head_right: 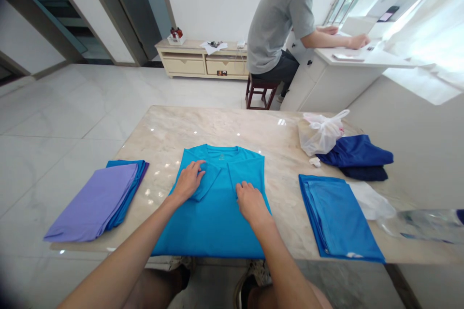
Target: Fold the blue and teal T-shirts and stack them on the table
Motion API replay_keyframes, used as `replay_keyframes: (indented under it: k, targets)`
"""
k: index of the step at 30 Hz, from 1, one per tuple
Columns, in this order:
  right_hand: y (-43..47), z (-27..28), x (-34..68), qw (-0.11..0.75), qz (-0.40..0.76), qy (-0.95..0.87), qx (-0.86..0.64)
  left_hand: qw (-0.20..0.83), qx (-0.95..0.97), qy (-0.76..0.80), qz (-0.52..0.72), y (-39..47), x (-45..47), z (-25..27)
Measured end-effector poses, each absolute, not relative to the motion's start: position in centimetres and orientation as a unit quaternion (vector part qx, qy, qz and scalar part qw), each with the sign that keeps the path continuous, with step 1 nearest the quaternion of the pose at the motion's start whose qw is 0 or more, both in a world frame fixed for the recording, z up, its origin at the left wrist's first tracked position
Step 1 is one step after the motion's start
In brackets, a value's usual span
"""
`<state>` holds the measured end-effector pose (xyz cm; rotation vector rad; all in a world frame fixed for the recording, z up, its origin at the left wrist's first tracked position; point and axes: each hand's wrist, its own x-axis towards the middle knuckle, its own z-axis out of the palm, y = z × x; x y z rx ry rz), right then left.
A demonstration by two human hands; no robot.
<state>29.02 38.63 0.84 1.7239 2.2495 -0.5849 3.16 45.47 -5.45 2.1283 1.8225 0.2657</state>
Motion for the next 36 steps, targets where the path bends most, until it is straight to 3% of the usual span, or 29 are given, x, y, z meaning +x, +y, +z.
replay_keyframes:
  k: [27,36]
  targets:
    - [38.9,1.8,29.8,0.129,-0.197,0.788,0.569,0.141,0.671,0.72,0.109,46.3,4.8,-4.3]
    - [39.8,1.2,31.0,0.079,-0.178,0.791,0.58,0.115,0.791,0.582,0.149,45.2,4.0,-4.9]
